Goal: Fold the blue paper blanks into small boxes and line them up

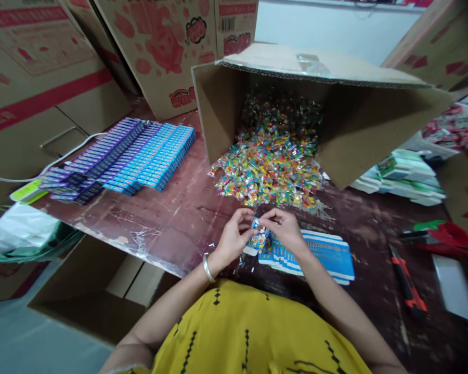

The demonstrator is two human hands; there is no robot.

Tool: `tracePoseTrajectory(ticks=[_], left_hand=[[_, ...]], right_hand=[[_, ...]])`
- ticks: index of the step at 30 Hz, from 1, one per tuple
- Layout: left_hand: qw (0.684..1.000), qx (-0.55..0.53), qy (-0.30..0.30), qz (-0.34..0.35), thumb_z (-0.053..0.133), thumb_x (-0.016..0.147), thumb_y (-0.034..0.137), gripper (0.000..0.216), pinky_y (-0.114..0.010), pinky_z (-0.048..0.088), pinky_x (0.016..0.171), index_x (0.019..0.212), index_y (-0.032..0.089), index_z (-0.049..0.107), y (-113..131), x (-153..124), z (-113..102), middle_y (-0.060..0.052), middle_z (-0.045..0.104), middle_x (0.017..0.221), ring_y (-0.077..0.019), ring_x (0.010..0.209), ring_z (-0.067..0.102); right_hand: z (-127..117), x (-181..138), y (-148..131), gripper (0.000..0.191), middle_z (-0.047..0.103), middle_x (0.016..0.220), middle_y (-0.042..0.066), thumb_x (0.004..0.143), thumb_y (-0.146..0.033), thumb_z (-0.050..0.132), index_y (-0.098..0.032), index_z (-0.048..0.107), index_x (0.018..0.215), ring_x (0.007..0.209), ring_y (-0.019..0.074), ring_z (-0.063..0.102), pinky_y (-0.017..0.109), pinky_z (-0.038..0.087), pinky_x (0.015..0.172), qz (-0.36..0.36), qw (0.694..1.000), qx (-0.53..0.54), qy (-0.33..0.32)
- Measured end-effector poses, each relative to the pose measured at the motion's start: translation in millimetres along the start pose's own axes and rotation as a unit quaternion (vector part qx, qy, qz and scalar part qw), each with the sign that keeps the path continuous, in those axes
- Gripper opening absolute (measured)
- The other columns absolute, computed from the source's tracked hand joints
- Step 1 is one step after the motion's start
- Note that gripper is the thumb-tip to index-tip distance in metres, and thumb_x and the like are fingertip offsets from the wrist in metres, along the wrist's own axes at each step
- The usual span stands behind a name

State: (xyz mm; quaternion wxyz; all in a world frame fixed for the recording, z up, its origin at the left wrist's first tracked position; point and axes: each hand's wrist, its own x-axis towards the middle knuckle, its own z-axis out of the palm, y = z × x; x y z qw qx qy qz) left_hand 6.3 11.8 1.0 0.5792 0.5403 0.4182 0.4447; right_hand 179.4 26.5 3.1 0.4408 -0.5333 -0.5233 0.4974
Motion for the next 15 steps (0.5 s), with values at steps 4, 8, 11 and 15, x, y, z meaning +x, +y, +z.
tracePoseTrajectory(ticks=[4, 8, 11, 15], left_hand=[[1.0, 0.007, -0.029, 0.001, 0.069, 0.077, 0.017, 0.044, -0.031, 0.052, 0.087, 0.118, 0.02, 0.053, 3.1, -0.2, -2.9, -0.007, 0.061, 0.109, -0.0187, 0.102, 0.061], [0.999, 0.007, -0.043, -0.003, 0.068, 0.078, 0.017, 0.05, -0.031, 0.052, 0.086, 0.126, 0.021, 0.054, 4.0, -0.7, -5.2, -0.007, 0.063, 0.109, -0.0181, 0.099, 0.062], [0.999, -0.008, -0.038, -0.014, 0.066, 0.08, 0.019, 0.043, -0.029, 0.051, 0.084, 0.123, 0.019, 0.059, 3.1, -0.9, -5.6, -0.007, 0.065, 0.11, -0.017, 0.092, 0.064], [0.999, -0.039, -0.009, -0.023, 0.067, 0.08, 0.021, 0.028, -0.028, 0.05, 0.085, 0.107, 0.017, 0.064, -1.6, -1.9, -3.8, -0.006, 0.068, 0.105, -0.0176, 0.094, 0.065]], right_hand=[[-6.9, 8.3, -1.9, 0.027, 0.061, 0.059, -0.003, 0.071, -0.041, 0.076, -0.017, 0.064, 0.064, 0.056, 0.0116, 0.052, 0.025, 0.04, 0.056, 0.027, 0.999, 0.026, -0.03], [-7.1, 8.2, -3.6, 0.027, 0.06, 0.06, -0.002, 0.074, -0.04, 0.074, -0.017, 0.064, 0.063, 0.056, 0.0116, 0.051, 0.025, 0.039, 0.056, 0.007, 0.999, -0.005, -0.033], [-3.6, -0.5, -4.1, 0.024, 0.066, 0.071, 0.001, 0.08, -0.04, 0.069, -0.018, 0.067, 0.07, 0.067, 0.0149, 0.058, 0.026, 0.044, 0.063, -0.059, 0.996, -0.067, -0.015], [-2.8, -14.0, -0.4, 0.021, 0.07, 0.089, 0.004, 0.08, -0.039, 0.07, -0.021, 0.071, 0.09, 0.085, 0.0198, 0.065, 0.028, 0.05, 0.072, -0.089, 0.99, -0.098, -0.042]])
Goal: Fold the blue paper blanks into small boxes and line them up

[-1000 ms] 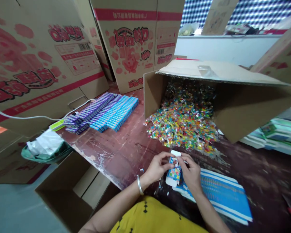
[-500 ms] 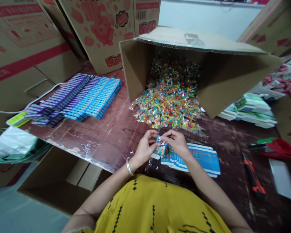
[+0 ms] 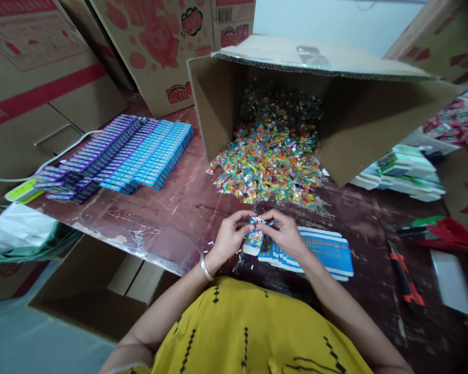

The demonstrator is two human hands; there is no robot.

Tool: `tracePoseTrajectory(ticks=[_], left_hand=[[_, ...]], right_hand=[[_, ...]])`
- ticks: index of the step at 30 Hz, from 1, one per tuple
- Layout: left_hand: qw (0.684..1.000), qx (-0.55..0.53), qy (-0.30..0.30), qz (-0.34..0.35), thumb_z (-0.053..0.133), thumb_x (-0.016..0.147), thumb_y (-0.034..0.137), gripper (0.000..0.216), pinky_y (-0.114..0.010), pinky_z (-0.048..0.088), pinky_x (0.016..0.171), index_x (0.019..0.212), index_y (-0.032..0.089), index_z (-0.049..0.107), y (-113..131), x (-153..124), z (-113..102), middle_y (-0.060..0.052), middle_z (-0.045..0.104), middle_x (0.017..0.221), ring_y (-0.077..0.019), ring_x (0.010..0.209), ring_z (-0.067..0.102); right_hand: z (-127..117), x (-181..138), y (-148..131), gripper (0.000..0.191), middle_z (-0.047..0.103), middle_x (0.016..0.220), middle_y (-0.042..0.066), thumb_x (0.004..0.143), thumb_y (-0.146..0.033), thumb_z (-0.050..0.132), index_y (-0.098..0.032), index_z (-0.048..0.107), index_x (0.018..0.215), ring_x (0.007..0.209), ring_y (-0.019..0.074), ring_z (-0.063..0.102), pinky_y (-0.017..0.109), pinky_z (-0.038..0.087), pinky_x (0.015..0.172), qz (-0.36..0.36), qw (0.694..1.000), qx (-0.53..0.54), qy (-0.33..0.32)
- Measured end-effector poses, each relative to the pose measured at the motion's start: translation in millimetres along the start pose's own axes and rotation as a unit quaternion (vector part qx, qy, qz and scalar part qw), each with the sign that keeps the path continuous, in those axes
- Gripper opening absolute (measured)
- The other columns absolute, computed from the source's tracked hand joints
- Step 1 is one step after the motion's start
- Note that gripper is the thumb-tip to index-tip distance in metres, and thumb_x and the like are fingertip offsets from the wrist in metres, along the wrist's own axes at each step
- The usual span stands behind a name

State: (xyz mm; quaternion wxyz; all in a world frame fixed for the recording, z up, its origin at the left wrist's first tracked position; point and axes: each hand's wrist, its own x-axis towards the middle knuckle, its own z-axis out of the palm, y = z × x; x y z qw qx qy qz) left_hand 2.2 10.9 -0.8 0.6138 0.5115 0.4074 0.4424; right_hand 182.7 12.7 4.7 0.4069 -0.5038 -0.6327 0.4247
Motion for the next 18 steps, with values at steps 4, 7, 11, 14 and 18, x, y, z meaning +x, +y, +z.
tracePoseTrajectory(ticks=[4, 7, 11, 14, 18], left_hand=[[0.999, -0.022, 0.017, -0.017, 0.07, 0.078, 0.022, 0.024, -0.024, 0.051, 0.078, 0.1, 0.017, 0.062, -7.7, 0.5, -4.4, -0.003, 0.067, 0.095, -0.014, 0.085, 0.064], [0.997, -0.003, 0.077, -0.029, 0.074, 0.074, 0.025, 0.023, -0.019, 0.048, 0.063, 0.084, 0.016, 0.056, -12.9, 2.7, -15.9, 0.002, 0.06, 0.077, -0.0087, 0.068, 0.059], [0.986, -0.033, 0.147, -0.078, 0.076, 0.071, 0.03, 0.035, -0.019, 0.046, 0.049, 0.091, 0.018, 0.049, -14.6, 1.5, -35.0, 0.004, 0.056, 0.078, -0.0068, 0.055, 0.055], [0.977, -0.098, 0.145, -0.124, 0.076, 0.069, 0.027, 0.051, -0.029, 0.057, 0.06, 0.111, 0.021, 0.048, -12.4, -4.5, -46.9, 0.001, 0.058, 0.091, -0.0105, 0.061, 0.063], [0.972, -0.121, 0.118, -0.163, 0.07, 0.071, 0.023, 0.05, -0.035, 0.058, 0.074, 0.117, 0.019, 0.052, -13.1, -11.6, -57.5, -0.002, 0.061, 0.094, -0.0144, 0.071, 0.067]], right_hand=[[-10.8, 5.6, 14.3, 0.024, 0.071, 0.092, 0.004, 0.086, -0.041, 0.062, -0.022, 0.071, 0.099, 0.081, 0.0194, 0.066, 0.028, 0.051, 0.067, 0.008, 0.999, -0.036, -0.016], [-20.5, 27.4, 29.9, 0.022, 0.07, 0.089, 0.004, 0.088, -0.033, 0.058, -0.022, 0.067, 0.105, 0.077, 0.0195, 0.065, 0.031, 0.051, 0.07, -0.006, 0.982, -0.176, 0.073], [-18.4, 59.7, 45.2, 0.024, 0.065, 0.109, 0.01, 0.085, -0.017, 0.059, -0.022, 0.066, 0.107, 0.103, 0.0266, 0.058, 0.036, 0.048, 0.081, -0.109, 0.911, -0.395, 0.053], [-9.9, 74.6, 50.5, 0.017, 0.066, 0.107, 0.01, 0.088, -0.017, 0.056, -0.022, 0.068, 0.098, 0.107, 0.0275, 0.053, 0.038, 0.046, 0.086, -0.169, 0.883, -0.438, 0.002], [-7.6, 80.3, 50.8, 0.016, 0.068, 0.098, 0.008, 0.092, -0.022, 0.051, -0.021, 0.066, 0.086, 0.101, 0.0252, 0.057, 0.038, 0.044, 0.09, -0.17, 0.918, -0.356, 0.045]])
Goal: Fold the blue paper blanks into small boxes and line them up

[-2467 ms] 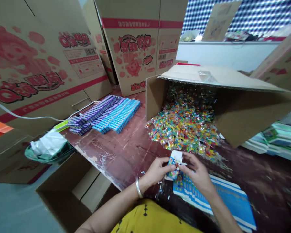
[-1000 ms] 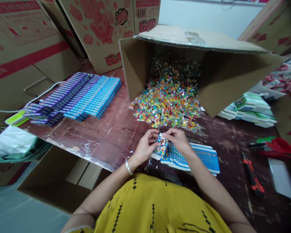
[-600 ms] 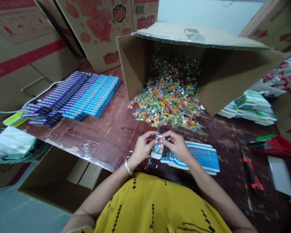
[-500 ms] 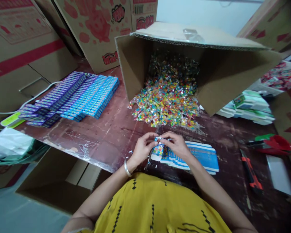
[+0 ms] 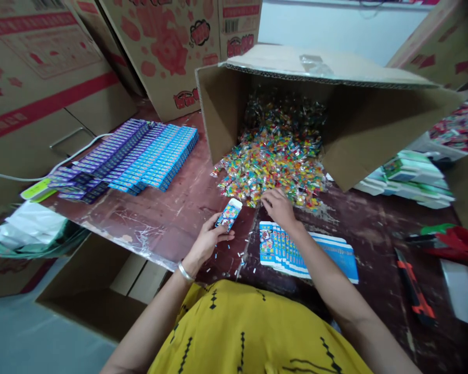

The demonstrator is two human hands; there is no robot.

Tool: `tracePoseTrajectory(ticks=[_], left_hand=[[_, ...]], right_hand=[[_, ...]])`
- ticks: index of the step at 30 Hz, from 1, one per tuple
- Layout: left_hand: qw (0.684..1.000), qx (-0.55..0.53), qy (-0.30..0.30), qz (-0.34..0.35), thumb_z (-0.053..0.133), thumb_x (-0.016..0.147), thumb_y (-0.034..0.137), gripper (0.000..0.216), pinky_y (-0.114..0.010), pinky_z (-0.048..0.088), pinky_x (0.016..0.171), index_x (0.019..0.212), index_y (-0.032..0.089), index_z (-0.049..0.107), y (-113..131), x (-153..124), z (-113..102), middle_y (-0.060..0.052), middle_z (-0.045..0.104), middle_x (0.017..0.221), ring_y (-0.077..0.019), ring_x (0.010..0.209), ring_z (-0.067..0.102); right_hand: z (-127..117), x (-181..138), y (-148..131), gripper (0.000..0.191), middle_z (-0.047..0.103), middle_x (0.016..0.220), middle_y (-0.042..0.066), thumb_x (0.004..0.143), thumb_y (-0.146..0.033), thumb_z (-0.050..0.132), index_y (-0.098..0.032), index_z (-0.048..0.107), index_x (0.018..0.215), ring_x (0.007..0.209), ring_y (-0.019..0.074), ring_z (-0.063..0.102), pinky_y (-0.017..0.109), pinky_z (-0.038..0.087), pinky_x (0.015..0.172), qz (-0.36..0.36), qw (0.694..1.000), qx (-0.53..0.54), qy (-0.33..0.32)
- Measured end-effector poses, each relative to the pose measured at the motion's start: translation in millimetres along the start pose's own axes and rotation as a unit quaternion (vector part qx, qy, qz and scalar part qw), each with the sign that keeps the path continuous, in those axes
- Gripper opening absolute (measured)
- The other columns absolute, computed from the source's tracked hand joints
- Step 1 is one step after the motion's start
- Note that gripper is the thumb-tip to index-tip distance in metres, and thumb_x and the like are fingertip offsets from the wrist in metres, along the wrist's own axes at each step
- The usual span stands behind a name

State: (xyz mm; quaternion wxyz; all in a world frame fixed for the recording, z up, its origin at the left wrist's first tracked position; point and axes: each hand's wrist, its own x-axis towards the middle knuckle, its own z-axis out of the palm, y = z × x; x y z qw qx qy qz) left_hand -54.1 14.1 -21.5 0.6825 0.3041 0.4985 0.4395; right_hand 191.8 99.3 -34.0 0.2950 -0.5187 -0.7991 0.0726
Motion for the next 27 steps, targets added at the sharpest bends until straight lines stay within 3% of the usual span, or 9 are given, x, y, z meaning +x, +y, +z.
tracePoseTrajectory(ticks=[4, 7, 11, 15, 20, 23, 27], left_hand=[[0.996, 0.082, -0.012, 0.036, 0.066, 0.076, 0.028, 0.038, -0.031, 0.056, 0.075, 0.111, 0.017, 0.058, -2.2, 3.1, -1.4, -0.004, 0.063, 0.1, -0.015, 0.08, 0.064], [0.977, 0.185, -0.046, 0.094, 0.065, 0.078, 0.029, 0.042, -0.031, 0.054, 0.075, 0.118, 0.019, 0.057, -0.6, 6.3, 5.3, -0.006, 0.064, 0.112, -0.0185, 0.09, 0.062], [0.943, 0.284, -0.062, 0.164, 0.061, 0.08, 0.025, 0.04, -0.035, 0.047, 0.094, 0.12, 0.02, 0.059, 2.7, 8.1, 15.8, -0.005, 0.065, 0.118, -0.0224, 0.107, 0.06], [0.928, 0.321, -0.055, 0.182, 0.06, 0.082, 0.024, 0.037, -0.034, 0.045, 0.095, 0.118, 0.021, 0.059, 1.4, 8.6, 19.3, -0.005, 0.066, 0.116, -0.0221, 0.105, 0.06], [0.938, 0.298, -0.05, 0.173, 0.061, 0.082, 0.027, 0.033, -0.032, 0.046, 0.089, 0.115, 0.02, 0.059, -0.4, 6.2, 20.1, -0.005, 0.066, 0.112, -0.0209, 0.099, 0.061], [0.95, 0.253, -0.068, 0.168, 0.061, 0.082, 0.028, 0.032, -0.03, 0.046, 0.088, 0.113, 0.02, 0.058, 0.8, 2.6, 25.0, -0.005, 0.066, 0.109, -0.0198, 0.098, 0.061], [0.959, 0.214, -0.075, 0.167, 0.063, 0.083, 0.029, 0.029, -0.029, 0.046, 0.087, 0.11, 0.02, 0.058, 1.9, -0.6, 33.4, -0.004, 0.066, 0.104, -0.0185, 0.094, 0.061]], right_hand=[[-17.9, -0.9, -3.5, 0.014, 0.069, 0.082, 0.004, 0.092, -0.028, 0.05, -0.02, 0.061, 0.09, 0.075, 0.0194, 0.063, 0.031, 0.048, 0.072, 0.09, 0.99, 0.109, 0.028], [-40.1, -1.4, -12.8, 0.014, 0.067, 0.074, 0.001, 0.09, -0.03, 0.051, -0.02, 0.061, 0.089, 0.066, 0.0157, 0.062, 0.026, 0.047, 0.064, 0.107, 0.978, 0.181, -0.01], [-63.4, 0.0, -26.7, 0.01, 0.065, 0.071, -0.001, 0.084, -0.027, 0.058, -0.021, 0.064, 0.08, 0.061, 0.0132, 0.057, 0.024, 0.042, 0.058, 0.094, 0.975, 0.186, -0.081], [-70.5, 3.1, -33.7, 0.011, 0.065, 0.067, -0.001, 0.082, -0.029, 0.059, -0.02, 0.063, 0.078, 0.058, 0.0132, 0.057, 0.024, 0.043, 0.056, 0.147, 0.949, 0.269, -0.068], [-68.5, 5.8, -41.7, 0.015, 0.064, 0.065, 0.0, 0.079, -0.033, 0.063, -0.018, 0.061, 0.077, 0.054, 0.0123, 0.055, 0.023, 0.044, 0.051, 0.207, 0.909, 0.357, -0.053], [-61.9, 3.7, -47.8, 0.016, 0.064, 0.064, 0.0, 0.08, -0.033, 0.062, -0.018, 0.061, 0.075, 0.053, 0.0115, 0.054, 0.022, 0.043, 0.051, 0.201, 0.92, 0.332, -0.063], [-54.0, -1.6, -55.8, 0.016, 0.063, 0.063, -0.001, 0.083, -0.032, 0.06, -0.019, 0.064, 0.074, 0.055, 0.012, 0.054, 0.023, 0.041, 0.054, 0.146, 0.962, 0.221, -0.068]])
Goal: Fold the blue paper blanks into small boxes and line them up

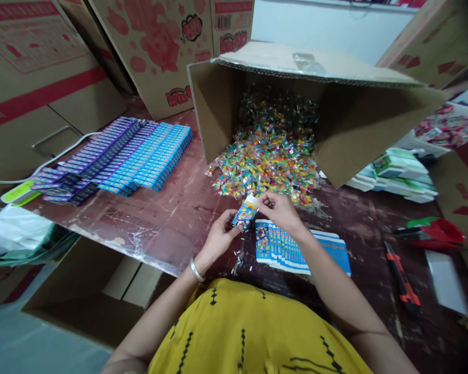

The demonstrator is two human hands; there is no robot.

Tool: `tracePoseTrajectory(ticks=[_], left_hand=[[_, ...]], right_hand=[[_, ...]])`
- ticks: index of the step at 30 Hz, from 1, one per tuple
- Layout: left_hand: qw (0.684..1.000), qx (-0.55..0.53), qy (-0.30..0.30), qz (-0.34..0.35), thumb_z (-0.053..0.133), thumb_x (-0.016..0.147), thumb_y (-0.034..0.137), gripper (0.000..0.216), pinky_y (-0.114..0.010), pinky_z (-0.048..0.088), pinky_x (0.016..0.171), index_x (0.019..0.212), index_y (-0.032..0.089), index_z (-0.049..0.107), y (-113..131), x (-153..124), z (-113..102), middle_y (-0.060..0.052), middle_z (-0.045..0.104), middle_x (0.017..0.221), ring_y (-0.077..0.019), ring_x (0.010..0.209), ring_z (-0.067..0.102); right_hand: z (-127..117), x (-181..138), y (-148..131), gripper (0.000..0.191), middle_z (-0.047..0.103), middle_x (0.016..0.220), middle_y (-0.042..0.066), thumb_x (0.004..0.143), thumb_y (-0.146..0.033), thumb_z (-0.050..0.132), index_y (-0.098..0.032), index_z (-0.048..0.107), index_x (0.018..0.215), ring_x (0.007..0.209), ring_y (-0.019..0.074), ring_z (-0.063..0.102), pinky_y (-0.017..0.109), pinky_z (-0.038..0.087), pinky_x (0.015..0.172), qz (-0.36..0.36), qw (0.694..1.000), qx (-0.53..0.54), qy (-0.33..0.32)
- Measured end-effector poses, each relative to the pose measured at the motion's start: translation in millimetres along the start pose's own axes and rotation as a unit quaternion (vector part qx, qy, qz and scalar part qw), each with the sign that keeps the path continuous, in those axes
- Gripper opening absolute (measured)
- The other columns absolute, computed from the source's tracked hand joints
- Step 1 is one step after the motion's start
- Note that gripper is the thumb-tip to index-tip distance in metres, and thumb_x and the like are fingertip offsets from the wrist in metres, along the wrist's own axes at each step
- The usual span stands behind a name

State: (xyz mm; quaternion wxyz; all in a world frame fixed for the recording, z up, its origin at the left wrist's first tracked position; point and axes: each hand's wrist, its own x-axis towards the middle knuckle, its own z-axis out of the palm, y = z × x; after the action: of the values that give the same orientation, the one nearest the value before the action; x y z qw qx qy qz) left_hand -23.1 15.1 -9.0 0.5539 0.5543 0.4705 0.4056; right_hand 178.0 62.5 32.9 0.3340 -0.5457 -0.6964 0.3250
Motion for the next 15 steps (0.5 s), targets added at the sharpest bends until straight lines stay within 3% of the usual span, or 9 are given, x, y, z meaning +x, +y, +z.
tracePoseTrajectory(ticks=[4, 6, 8, 11, 15], left_hand=[[1.0, -0.018, 0.008, 0.003, 0.062, 0.085, 0.034, 0.025, -0.03, 0.047, 0.086, 0.104, 0.018, 0.06, 1.5, 0.8, 5.0, -0.006, 0.066, 0.103, -0.0188, 0.093, 0.061], [0.999, -0.04, 0.02, 0.001, 0.063, 0.084, 0.035, 0.027, -0.03, 0.049, 0.083, 0.104, 0.018, 0.059, 3.3, 0.4, 6.9, -0.007, 0.066, 0.103, -0.0188, 0.091, 0.062], [0.997, -0.066, 0.036, 0.006, 0.067, 0.082, 0.035, 0.039, -0.03, 0.05, 0.081, 0.116, 0.019, 0.055, 7.6, -0.9, 8.9, -0.007, 0.065, 0.103, -0.0188, 0.091, 0.062], [0.996, -0.078, 0.038, 0.022, 0.07, 0.079, 0.032, 0.068, -0.031, 0.051, 0.082, 0.139, 0.025, 0.039, 17.8, -3.8, 12.9, -0.008, 0.064, 0.113, -0.0201, 0.096, 0.063], [0.996, -0.082, 0.014, 0.039, 0.067, 0.082, 0.03, 0.066, -0.032, 0.049, 0.092, 0.142, 0.026, 0.039, 27.5, -6.1, 17.9, -0.009, 0.058, 0.131, -0.0225, 0.109, 0.06]], right_hand=[[-3.1, -6.9, -5.6, 0.02, 0.071, 0.083, 0.003, 0.09, -0.033, 0.055, -0.023, 0.072, 0.086, 0.075, 0.0172, 0.063, 0.028, 0.046, 0.07, -0.076, 0.994, -0.078, 0.01], [-6.3, -11.3, -6.2, 0.021, 0.071, 0.094, 0.004, 0.092, -0.033, 0.054, -0.024, 0.072, 0.095, 0.088, 0.0197, 0.065, 0.031, 0.048, 0.079, -0.084, 0.994, -0.044, 0.055], [-5.4, -17.0, -4.0, 0.02, 0.069, 0.099, 0.005, 0.091, -0.034, 0.056, -0.023, 0.072, 0.098, 0.091, 0.02, 0.065, 0.03, 0.05, 0.078, -0.071, 0.994, 0.011, 0.082], [7.3, -27.3, 2.0, 0.025, 0.067, 0.102, 0.006, 0.087, -0.035, 0.061, -0.024, 0.069, 0.108, 0.089, 0.0188, 0.065, 0.028, 0.054, 0.071, -0.046, 0.992, 0.097, 0.062], [32.0, -39.5, 7.4, 0.038, 0.069, 0.097, 0.004, 0.084, -0.035, 0.065, -0.024, 0.06, 0.12, 0.084, 0.0179, 0.067, 0.029, 0.055, 0.073, -0.024, 0.98, 0.181, 0.081]])
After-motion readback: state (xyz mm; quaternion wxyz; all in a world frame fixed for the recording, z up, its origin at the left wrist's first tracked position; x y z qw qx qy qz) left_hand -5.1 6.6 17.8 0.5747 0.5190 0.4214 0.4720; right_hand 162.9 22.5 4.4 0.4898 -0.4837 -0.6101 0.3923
